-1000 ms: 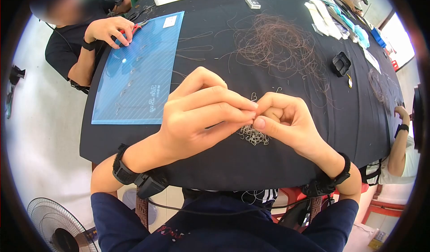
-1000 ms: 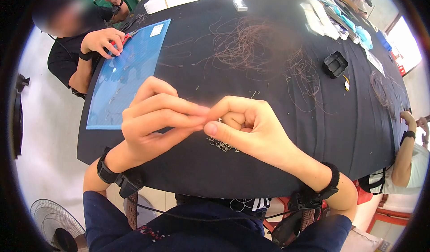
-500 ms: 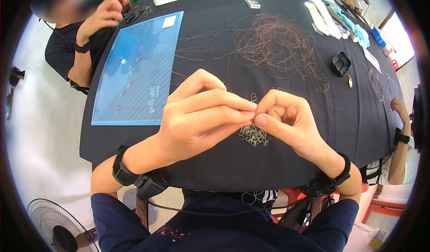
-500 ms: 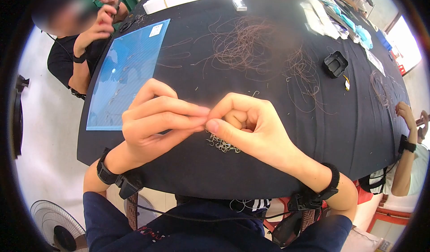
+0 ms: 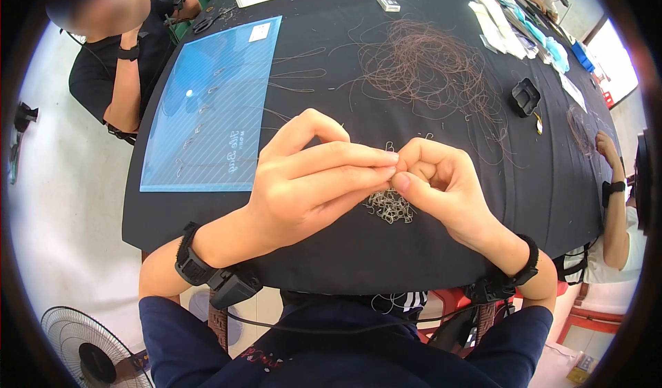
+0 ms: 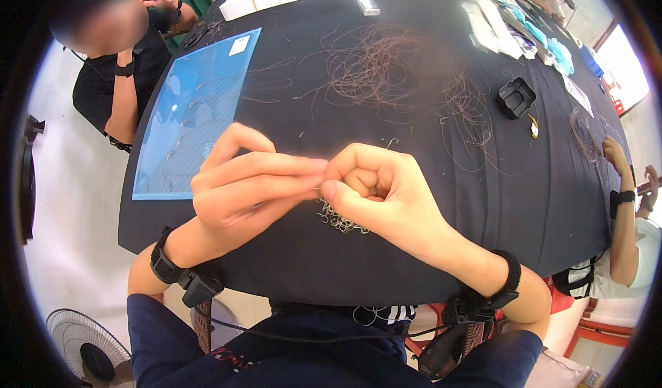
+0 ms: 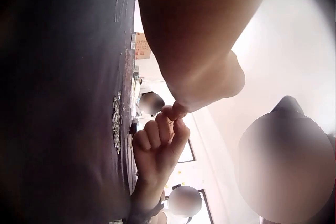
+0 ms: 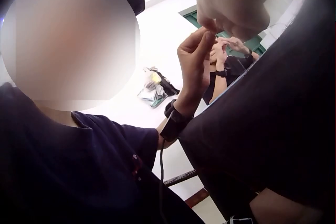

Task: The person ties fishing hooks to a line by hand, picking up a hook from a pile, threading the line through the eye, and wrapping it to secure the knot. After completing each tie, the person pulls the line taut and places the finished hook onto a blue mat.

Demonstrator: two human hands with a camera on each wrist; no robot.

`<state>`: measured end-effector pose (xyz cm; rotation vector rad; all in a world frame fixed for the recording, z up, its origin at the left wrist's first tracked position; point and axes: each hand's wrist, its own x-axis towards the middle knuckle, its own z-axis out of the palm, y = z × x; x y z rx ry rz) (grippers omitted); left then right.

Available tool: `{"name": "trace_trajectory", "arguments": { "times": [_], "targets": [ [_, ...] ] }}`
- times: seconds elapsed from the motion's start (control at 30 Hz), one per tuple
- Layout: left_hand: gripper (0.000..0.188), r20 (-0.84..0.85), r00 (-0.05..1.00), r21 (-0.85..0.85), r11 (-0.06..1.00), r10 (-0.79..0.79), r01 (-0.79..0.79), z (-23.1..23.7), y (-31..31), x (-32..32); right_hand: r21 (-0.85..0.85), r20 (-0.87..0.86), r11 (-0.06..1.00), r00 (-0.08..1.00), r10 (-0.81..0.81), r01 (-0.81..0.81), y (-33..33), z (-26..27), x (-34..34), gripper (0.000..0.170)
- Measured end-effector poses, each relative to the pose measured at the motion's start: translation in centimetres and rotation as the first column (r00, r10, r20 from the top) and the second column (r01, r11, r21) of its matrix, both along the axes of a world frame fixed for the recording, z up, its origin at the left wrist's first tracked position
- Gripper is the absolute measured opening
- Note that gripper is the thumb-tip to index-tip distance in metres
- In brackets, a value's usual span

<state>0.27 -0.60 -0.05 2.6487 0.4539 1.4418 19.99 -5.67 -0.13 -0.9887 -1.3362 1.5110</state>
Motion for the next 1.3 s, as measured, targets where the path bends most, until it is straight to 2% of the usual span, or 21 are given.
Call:
{"name": "trace_trajectory", "arguments": {
  "times": [0.43,0.9,1.3],
  "targets": [
    [0.021,0.060,0.998,-0.153,0.988,-0.027,0.036,0.05,-0.25,0.26,-0.010,0.008,1.000,1.000,0.013,-0.013,-0.10,0.03,0.14,0.009],
    [0.023,0.066,0.991,-0.189,0.974,-0.115,0.126,0.05,-0.09,0.02,0.071,-0.058,0.996,0.996,0.063,-0.059,-0.10,-0.07,0.55,0.007],
    [0.023,0.060,0.991,-0.196,0.973,-0.116,0.126,-0.02,-0.09,0.29,0.070,-0.018,0.995,0.998,0.068,-0.067,-0.15,0.16,0.87,0.007]
  ]
}}
